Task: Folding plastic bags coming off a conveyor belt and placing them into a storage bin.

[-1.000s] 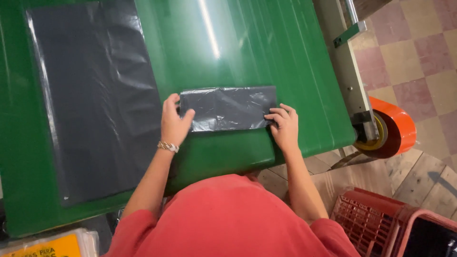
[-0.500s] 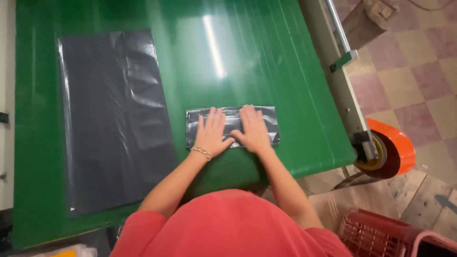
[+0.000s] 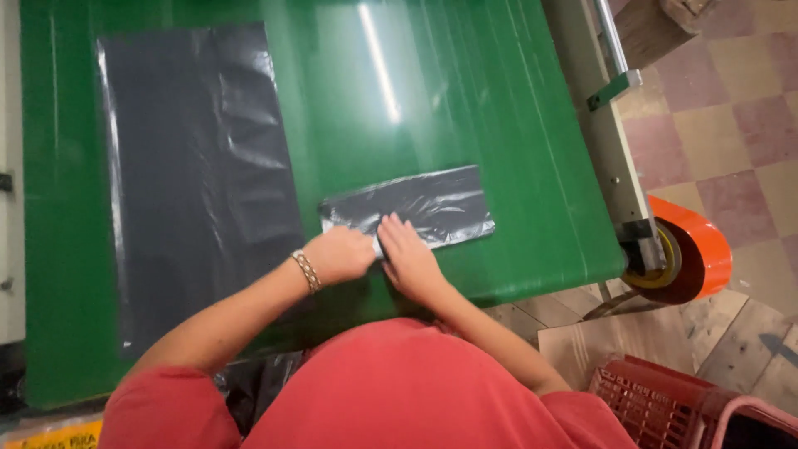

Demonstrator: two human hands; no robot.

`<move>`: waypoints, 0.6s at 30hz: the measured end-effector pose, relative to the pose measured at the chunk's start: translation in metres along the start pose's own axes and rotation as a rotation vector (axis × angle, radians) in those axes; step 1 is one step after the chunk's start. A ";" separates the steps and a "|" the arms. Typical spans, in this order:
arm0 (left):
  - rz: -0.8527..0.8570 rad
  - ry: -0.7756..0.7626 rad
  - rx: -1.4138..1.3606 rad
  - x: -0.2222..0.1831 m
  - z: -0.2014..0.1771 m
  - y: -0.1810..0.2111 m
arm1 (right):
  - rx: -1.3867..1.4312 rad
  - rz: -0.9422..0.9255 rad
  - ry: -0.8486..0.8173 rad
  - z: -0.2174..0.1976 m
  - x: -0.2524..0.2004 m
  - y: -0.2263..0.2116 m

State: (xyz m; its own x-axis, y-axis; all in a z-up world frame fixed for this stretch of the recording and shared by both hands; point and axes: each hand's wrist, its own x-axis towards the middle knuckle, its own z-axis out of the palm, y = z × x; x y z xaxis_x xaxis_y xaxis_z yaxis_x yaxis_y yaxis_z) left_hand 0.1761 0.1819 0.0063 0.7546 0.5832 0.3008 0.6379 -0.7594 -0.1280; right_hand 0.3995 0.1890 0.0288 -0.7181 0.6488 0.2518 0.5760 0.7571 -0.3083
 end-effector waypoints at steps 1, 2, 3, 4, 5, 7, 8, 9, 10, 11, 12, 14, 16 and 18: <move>0.042 -0.179 -0.207 0.007 0.002 0.004 | 0.008 -0.030 0.025 0.009 -0.009 -0.003; 0.042 -0.178 -0.211 0.033 -0.033 0.002 | 0.008 -0.027 0.021 0.006 -0.019 -0.004; -0.066 -0.348 -0.453 0.057 -0.068 -0.001 | 0.099 -0.012 0.051 0.003 -0.029 -0.005; -0.182 -0.519 -0.698 0.080 -0.102 -0.001 | 0.194 0.001 0.076 0.000 -0.040 -0.007; -0.187 -0.519 -0.706 0.086 -0.092 -0.008 | 0.197 0.001 0.067 -0.005 -0.048 -0.008; -0.475 -0.435 -1.089 0.103 -0.072 -0.027 | 0.591 0.166 0.118 -0.017 -0.057 -0.004; -0.472 -0.432 -1.093 0.103 -0.048 -0.038 | 0.587 0.168 0.116 0.007 -0.075 0.022; -0.686 -0.483 -1.390 0.103 -0.025 -0.049 | 0.719 0.457 0.082 0.030 -0.094 0.048; -0.905 -0.528 -1.682 0.105 -0.002 -0.060 | 0.843 0.747 0.049 0.053 -0.113 0.075; -0.901 -0.525 -1.684 0.103 0.026 -0.063 | 0.838 0.747 0.049 0.042 -0.107 0.072; -1.003 -0.479 -1.617 0.100 0.053 -0.069 | 1.110 0.917 0.224 0.034 -0.099 0.067; -1.102 -0.436 -1.550 0.103 0.056 -0.068 | 1.382 1.084 0.407 0.020 -0.083 0.069; -0.703 -0.310 -0.808 0.115 0.007 -0.053 | 1.750 1.184 0.462 0.011 -0.067 0.080; -0.749 -0.294 -0.674 0.114 0.016 -0.038 | 1.841 1.195 0.415 0.012 -0.074 0.091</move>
State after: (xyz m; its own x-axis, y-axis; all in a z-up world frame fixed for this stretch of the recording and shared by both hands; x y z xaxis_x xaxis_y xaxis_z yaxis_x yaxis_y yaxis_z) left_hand 0.2406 0.2819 0.0304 0.2678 0.9489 -0.1669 0.8078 -0.1267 0.5757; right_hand 0.5008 0.2090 -0.0295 -0.1815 0.7763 -0.6037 -0.5135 -0.5984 -0.6150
